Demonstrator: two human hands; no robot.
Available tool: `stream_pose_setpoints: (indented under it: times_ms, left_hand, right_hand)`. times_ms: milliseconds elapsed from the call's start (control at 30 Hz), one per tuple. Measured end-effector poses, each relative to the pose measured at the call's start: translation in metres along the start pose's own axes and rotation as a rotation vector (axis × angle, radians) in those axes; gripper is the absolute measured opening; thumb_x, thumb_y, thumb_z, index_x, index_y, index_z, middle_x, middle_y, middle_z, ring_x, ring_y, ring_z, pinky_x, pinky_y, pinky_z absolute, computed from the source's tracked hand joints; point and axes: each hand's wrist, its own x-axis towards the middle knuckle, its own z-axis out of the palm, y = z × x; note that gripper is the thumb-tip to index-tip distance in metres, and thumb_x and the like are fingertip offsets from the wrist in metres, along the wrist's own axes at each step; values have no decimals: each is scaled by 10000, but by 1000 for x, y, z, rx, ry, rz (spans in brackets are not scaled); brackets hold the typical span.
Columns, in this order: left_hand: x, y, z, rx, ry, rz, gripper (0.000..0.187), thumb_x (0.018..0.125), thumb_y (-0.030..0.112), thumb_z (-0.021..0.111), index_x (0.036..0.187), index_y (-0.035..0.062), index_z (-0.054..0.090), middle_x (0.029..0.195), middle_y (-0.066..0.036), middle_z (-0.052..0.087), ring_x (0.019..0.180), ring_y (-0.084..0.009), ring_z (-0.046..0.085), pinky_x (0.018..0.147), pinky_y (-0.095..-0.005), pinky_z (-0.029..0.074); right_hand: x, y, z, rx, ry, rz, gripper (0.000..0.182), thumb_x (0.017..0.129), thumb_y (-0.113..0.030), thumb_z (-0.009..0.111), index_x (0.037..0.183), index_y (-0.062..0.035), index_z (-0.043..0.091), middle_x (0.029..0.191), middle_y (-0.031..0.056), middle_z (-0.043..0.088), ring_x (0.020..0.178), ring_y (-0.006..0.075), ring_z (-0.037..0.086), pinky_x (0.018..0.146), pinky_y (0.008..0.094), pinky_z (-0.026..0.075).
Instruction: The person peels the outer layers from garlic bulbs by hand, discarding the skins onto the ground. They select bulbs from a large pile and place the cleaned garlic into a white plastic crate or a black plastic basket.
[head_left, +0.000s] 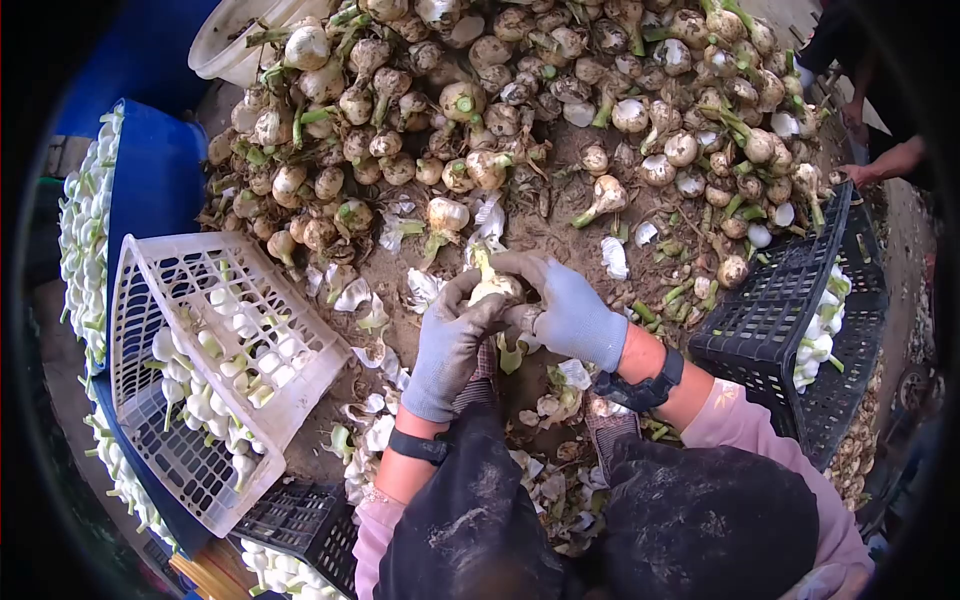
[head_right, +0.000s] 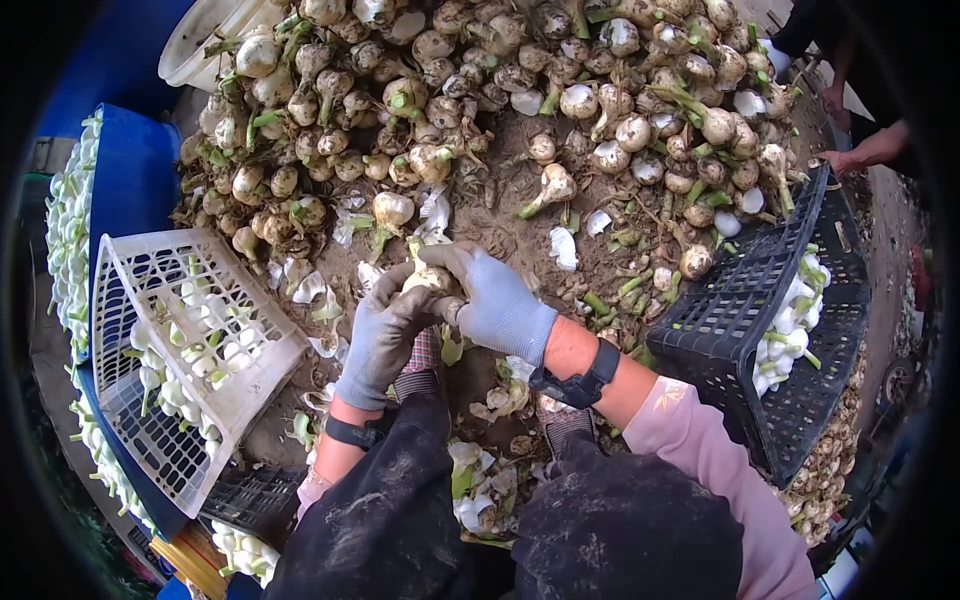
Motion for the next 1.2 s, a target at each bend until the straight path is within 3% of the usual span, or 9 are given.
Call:
stream_pose_setpoints:
  times_ms: [100, 200, 433, 633, 700, 833, 933, 1033, 1200]
  left_hand:
    - [-9, 11, 4, 392, 103, 171, 560, 762, 97, 725, 1241, -81, 496, 1116, -153, 619, 1022, -205, 616, 907, -309, 483]
    - [-15, 14, 9, 1052, -37, 526, 634, 689, 101, 753, 1264, -17, 515, 1242, -148, 562, 1154, -234, 550, 987, -336, 429]
    - [-10, 4, 11, 1203, 27, 628, 602, 659, 109, 767, 1206, -7, 544, 1175, -142, 588, 1083, -248, 591, 959, -332, 454]
    - [-15, 10, 8, -29, -39, 157, 531, 803, 84, 663, 1291, 5, 469, 1191, -111, 583, 1081, -210, 589, 902, -342, 501]
    - [-13, 7, 4, -88, -27, 129, 543, 837, 158, 652, 1315, 12, 441, 1215, -121, 568, 1086, -212, 581, 900, -343, 500]
    - [-18, 8, 7, -240, -105, 100, 587, 910, 237, 616, 1396, 33, 359, 1262, -124, 533, 1103, -190, 548, 912, -310, 474]
    - [-20, 11, 13, 582, -103, 272, 616, 919, 157, 583, 1439, -1, 294, 1252, -102, 522, 1112, -165, 527, 917, -307, 464]
    - [-15, 12, 9, 302, 140, 236, 729, 860, 243, 683, 1424, -23, 305, 1239, -120, 528, 1108, -184, 538, 940, -316, 453]
    - [-15, 16, 8, 1268, -33, 564, 353, 940, 262, 609, 1146, -24, 599, 1127, -89, 615, 972, -169, 616, 903, -306, 486]
  right_hand:
    - [-1, 8, -2, 935, -63, 500, 393, 946, -143, 581, 1301, 4, 498, 1039, 52, 653, 862, 133, 612, 760, 292, 523]
    - [9, -4, -13, 732, -194, 618, 318, 943, -231, 596, 1141, 18, 608, 904, 100, 682, 756, 173, 641, 672, 319, 525]
    - [-11, 3, 9, 343, -174, 551, 339, 904, -318, 605, 919, 17, 652, 771, 230, 643, 765, 368, 656, 655, 409, 501]
    - [-22, 13, 11, 335, 28, 210, 281, 876, -219, 611, 973, 45, 604, 834, 226, 648, 768, 399, 633, 650, 415, 506]
    - [-24, 4, 6, -207, 34, 34, 257, 858, -204, 631, 980, 22, 619, 876, 232, 643, 807, 407, 626, 669, 411, 510]
    - [-21, -3, 16, 666, 85, 158, 261, 886, -145, 639, 1094, 10, 615, 928, 93, 695, 800, 197, 673, 702, 346, 538]
    - [-15, 1, 7, 726, -18, 357, 289, 900, -117, 635, 1159, 7, 603, 960, 33, 688, 859, 122, 634, 774, 308, 530]
    - [-13, -4, -8, 787, -176, 641, 304, 900, -104, 630, 1183, 4, 598, 997, 50, 684, 908, 134, 633, 822, 304, 515]
    - [-28, -7, 9, 360, -172, 276, 303, 860, -112, 594, 1132, 19, 598, 969, 178, 682, 883, 253, 672, 780, 376, 527]
